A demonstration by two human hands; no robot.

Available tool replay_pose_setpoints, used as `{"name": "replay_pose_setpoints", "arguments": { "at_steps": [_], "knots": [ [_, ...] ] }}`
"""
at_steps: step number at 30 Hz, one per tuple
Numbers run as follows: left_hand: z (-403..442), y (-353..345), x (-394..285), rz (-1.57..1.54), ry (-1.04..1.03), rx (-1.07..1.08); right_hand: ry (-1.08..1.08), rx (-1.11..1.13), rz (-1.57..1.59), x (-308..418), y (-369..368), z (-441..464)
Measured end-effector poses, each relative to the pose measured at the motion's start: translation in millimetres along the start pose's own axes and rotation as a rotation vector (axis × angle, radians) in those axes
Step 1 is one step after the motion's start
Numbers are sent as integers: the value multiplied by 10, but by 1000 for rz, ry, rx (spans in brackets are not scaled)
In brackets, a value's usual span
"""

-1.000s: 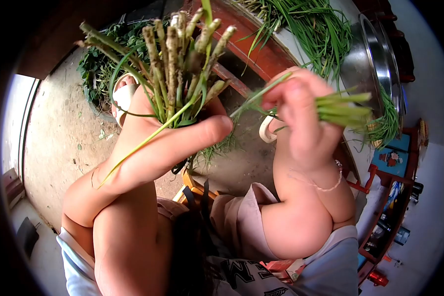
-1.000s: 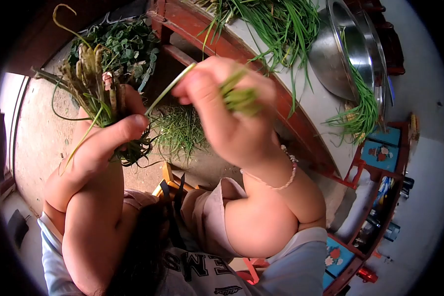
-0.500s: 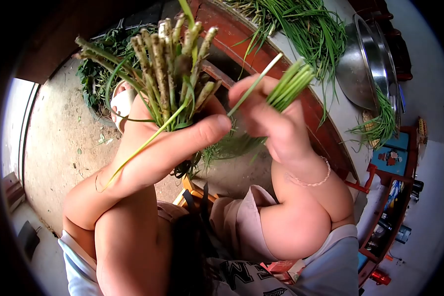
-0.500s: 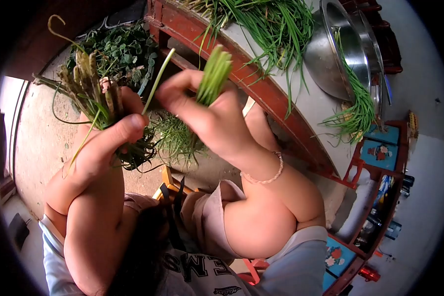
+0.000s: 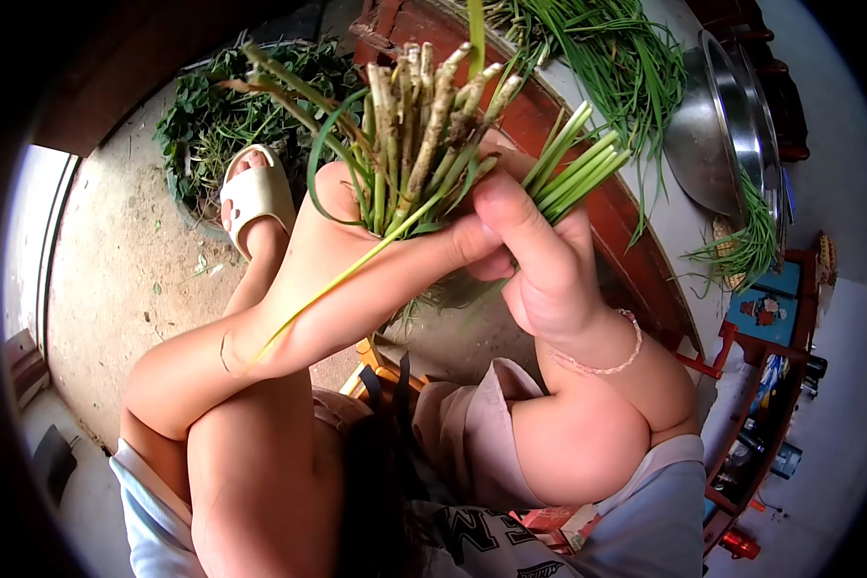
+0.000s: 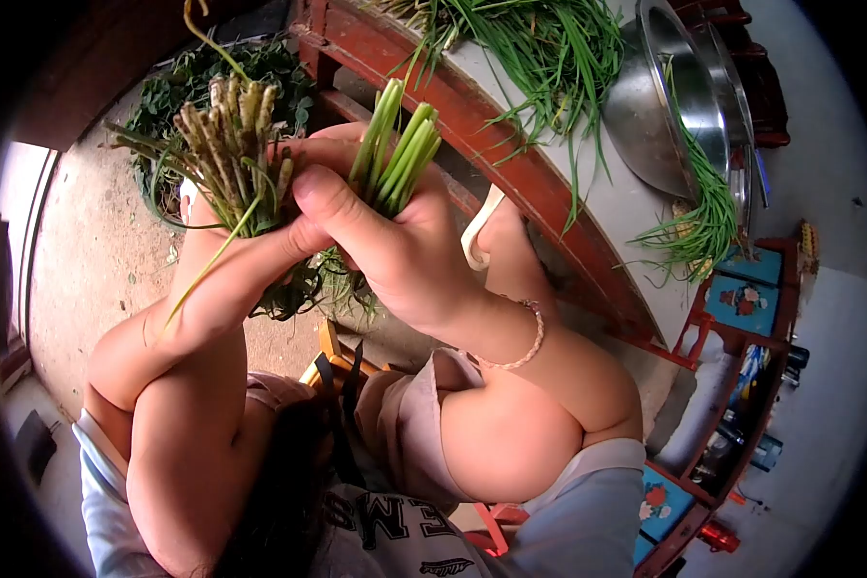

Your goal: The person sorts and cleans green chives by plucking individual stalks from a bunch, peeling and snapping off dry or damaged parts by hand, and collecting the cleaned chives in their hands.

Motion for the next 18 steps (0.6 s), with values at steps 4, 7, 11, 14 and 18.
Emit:
{"name": "replay_pose_setpoints", "arguments": {
  "at_steps": [4,7,11,14,18],
  "knots": [
    [52,-24,69,-84,42,20,-72,-105,-57,106,-13,-18],
    [54,138,8,205,142,2,31,29,241,197,253,215],
    [93,339,70,231,162,-263,123,-1,373,404,487,207],
    [158,447,97,25,139,-373,184,31,393,501,517,157],
    [210,551,154,-254,221,-302,101,9,553,505,555,153]
  ]
}}
Point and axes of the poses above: each hand's wrist, its own z-axis towards the middle knuckle, its own y-axis out of the back of the hand, x = y × z, the point moved 2 cm from there along z, towards the middle knuckle, and after that the axes turned 13 degrees about -x, right-handed, at the moved point
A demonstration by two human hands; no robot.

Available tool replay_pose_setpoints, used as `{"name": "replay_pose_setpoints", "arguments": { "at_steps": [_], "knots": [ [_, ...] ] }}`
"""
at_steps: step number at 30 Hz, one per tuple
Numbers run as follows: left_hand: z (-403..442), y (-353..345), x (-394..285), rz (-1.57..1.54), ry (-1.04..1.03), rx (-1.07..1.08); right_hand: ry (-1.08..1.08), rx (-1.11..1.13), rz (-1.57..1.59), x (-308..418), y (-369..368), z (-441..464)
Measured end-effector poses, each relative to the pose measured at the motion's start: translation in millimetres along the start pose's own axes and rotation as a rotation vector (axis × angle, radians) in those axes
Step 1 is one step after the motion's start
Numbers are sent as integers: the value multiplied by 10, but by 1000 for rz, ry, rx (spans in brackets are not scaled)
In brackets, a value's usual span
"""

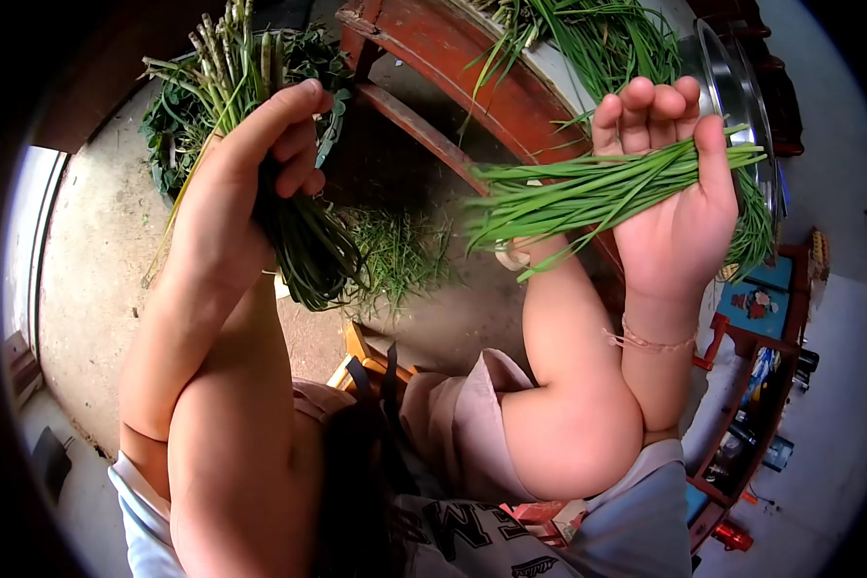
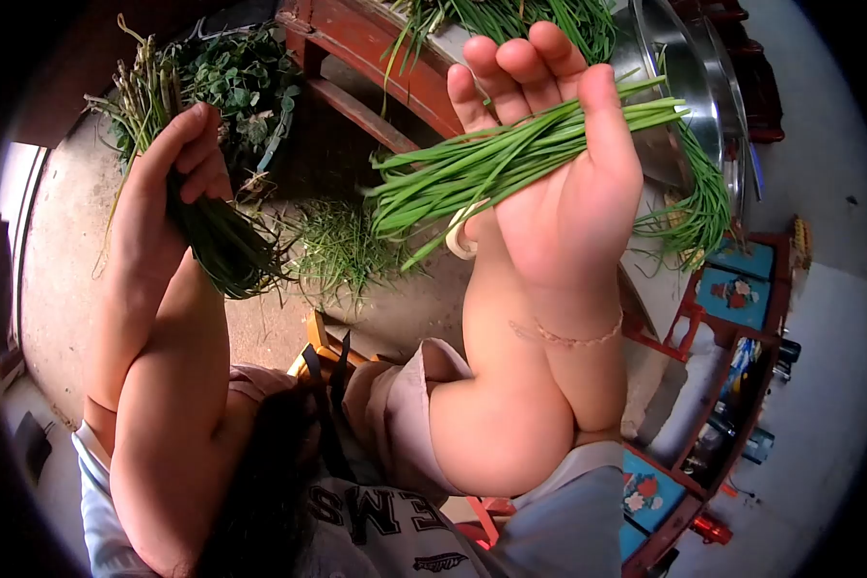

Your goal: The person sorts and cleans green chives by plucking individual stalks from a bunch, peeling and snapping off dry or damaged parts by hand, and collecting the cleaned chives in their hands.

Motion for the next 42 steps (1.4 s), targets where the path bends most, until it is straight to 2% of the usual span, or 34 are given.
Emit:
{"name": "replay_pose_setpoints", "arguments": {
  "at_steps": [4,8,13,15,16,17,18,20,22,24,25,29,31,33,35,37,39,41,42],
  "knots": [
    [17,3,13,-63,48,15,-25,-10,71,-2,33,-12],
    [33,6,24,-125,108,62,-49,-113,131,3,43,-20],
    [-60,-146,45,-305,315,193,-75,-166,191,23,60,-12],
    [-63,-133,106,-292,315,323,-149,-3,11,-4,84,2],
    [-73,-125,117,-232,325,344,-82,-142,-88,-44,80,-23],
    [-102,-139,126,-175,339,366,-82,-139,-79,-97,35,-43],
    [-173,-216,98,-73,334,262,-78,-165,-235,-145,2,-59],
    [-222,-253,114,-5,317,361,-56,-255,-477,-264,-84,-105],
    [-293,-285,95,49,354,430,-90,-162,-684,-362,-166,-155],
    [-287,-274,131,3,386,550,-183,-72,-576,-533,-271,-225],
    [-288,-272,142,-73,430,608,-276,-31,-363,-603,-304,-259],
    [-346,-345,102,-38,470,614,-381,49,-434,-584,-309,-244],
    [-317,-324,138,15,441,579,-393,18,-427,-599,-297,-244],
    [-312,-308,135,30,402,532,-256,-10,-497,-610,-261,-238],
    [-302,-311,91,146,215,491,-205,-15,-546,-581,-281,-237],
    [-310,-310,90,159,164,474,-179,-126,-564,-561,-287,-250],
    [-313,-309,77,188,63,439,-159,-72,-604,-537,-260,-231],
    [-312,-316,76,177,55,423,-171,-104,-545,-489,-274,-228],
    [-313,-315,74,166,46,407,-95,-166,-655,-514,-233,-226]
  ]
}}
Point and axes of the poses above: each hand's wrist, its own z-axis towards the middle knuckle, its own y-axis out of the back of the hand, x = y × z, the point moved 2 cm from there along z, towards the middle knuckle, and after that the axes turned 13 degrees about -x, right-handed, at the moved point
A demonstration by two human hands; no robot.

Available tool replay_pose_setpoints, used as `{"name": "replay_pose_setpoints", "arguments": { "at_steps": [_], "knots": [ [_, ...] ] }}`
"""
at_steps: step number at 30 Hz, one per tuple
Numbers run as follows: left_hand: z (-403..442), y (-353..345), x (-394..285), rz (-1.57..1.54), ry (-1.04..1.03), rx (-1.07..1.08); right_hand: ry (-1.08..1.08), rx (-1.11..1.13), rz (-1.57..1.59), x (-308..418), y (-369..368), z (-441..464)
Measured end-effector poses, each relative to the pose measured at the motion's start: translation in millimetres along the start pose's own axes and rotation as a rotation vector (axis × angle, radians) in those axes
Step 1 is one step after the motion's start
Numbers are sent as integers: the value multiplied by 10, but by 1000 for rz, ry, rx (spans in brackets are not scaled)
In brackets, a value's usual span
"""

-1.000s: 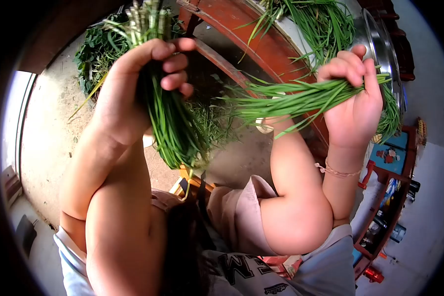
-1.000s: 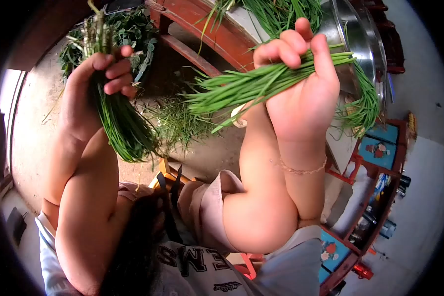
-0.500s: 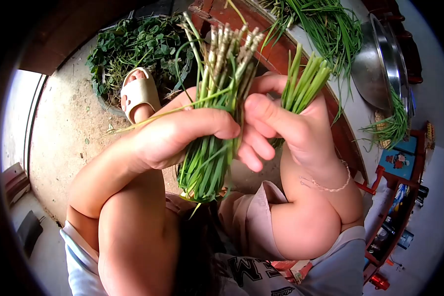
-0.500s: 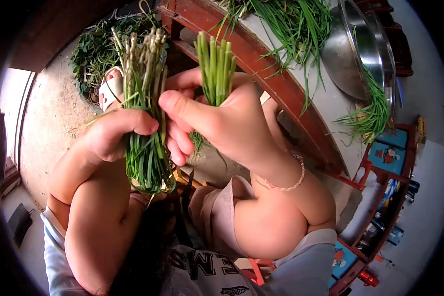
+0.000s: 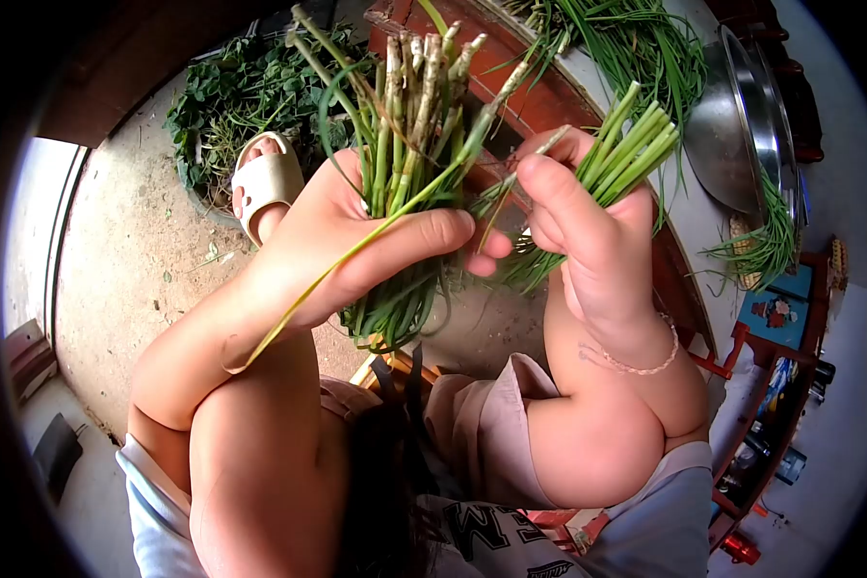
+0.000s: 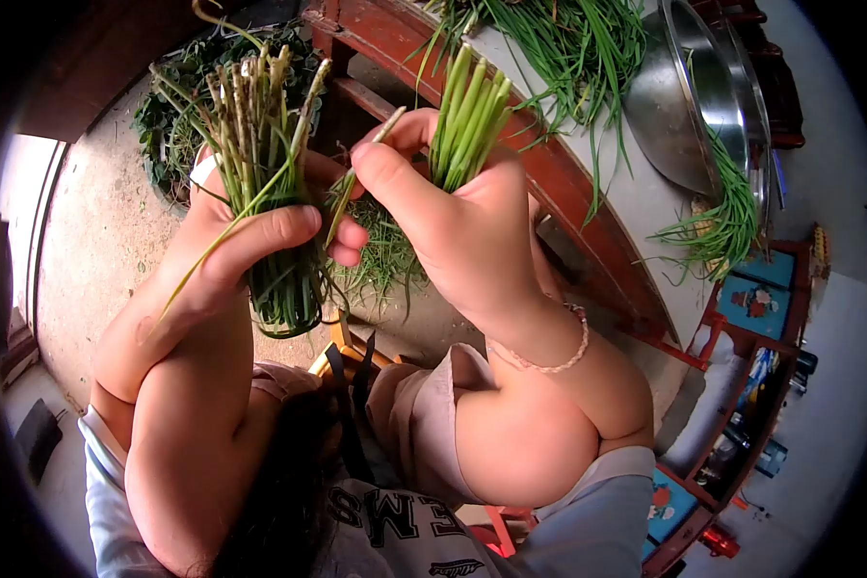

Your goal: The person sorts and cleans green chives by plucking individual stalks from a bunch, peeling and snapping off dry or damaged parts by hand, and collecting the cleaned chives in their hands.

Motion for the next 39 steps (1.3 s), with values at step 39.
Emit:
{"name": "replay_pose_setpoints", "arguments": {
  "at_steps": [39],
  "knots": [
    [-8,31,-61,350,-248,-333,4,-93,103,-15,204,61]
  ]
}}
Point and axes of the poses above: each hand's wrist, its own z-axis towards the middle knuckle, its own y-axis out of the back of the hand, x = y × z, the point moved 2 cm from there along z, towards the middle knuckle, and after that the axes turned 13 degrees about -x, right-handed, at the moved point
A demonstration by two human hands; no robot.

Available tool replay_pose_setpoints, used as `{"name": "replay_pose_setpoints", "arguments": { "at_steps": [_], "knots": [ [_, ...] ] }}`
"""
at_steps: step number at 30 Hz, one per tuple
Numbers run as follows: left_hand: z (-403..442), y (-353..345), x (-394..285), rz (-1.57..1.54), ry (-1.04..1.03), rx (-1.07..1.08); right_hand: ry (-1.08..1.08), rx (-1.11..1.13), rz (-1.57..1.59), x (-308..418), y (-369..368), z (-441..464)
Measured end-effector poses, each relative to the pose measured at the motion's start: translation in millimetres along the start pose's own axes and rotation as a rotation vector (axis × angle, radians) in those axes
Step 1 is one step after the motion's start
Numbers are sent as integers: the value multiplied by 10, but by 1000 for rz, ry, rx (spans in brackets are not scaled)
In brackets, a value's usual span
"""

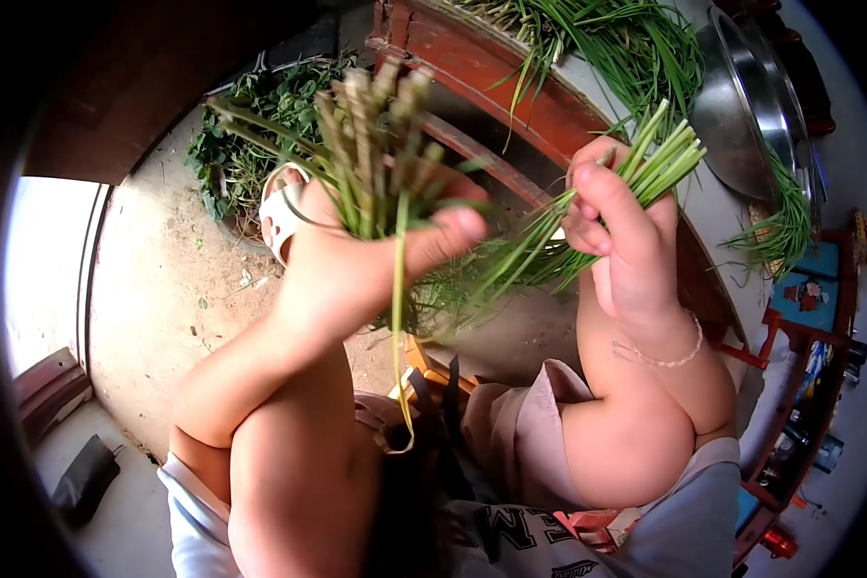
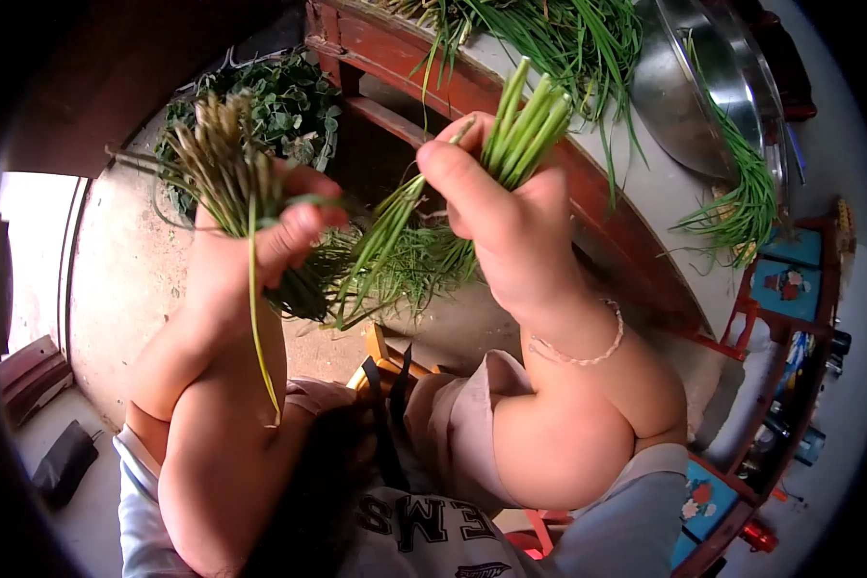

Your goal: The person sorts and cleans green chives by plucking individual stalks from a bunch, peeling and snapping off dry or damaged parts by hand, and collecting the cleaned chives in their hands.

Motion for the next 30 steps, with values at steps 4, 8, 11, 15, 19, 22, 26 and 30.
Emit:
{"name": "replay_pose_setpoints", "arguments": {
  "at_steps": [4,8,11,15,19,22,26,30],
  "knots": [
    [-37,-62,-50,173,-33,129,106,18,-82,-8,-92,-42],
    [-51,-72,-15,64,-21,90,98,-15,-172,-16,-111,-68],
    [-32,-42,-35,166,-14,33,75,-2,-79,-47,-131,-78],
    [-31,-19,-114,159,78,29,203,130,-111,-123,-114,-72],
    [-35,-32,-91,140,99,43,242,178,-210,-147,-123,-98],
    [-39,-32,-80,70,92,53,251,170,-194,-118,-127,-95],
    [-28,-23,-89,127,52,29,352,147,-160,-93,-97,-46],
    [-27,-26,-79,156,41,23,386,175,-184,-89,-68,-35]
  ]
}}
Point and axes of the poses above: each hand's wrist, its own z-axis towards the middle knuckle, its own y-axis out of the back of the hand, x = y × z, the point moved 2 cm from there along z, towards the middle knuckle, and after that the axes turned 13 degrees about -x, right-handed, at the moved point
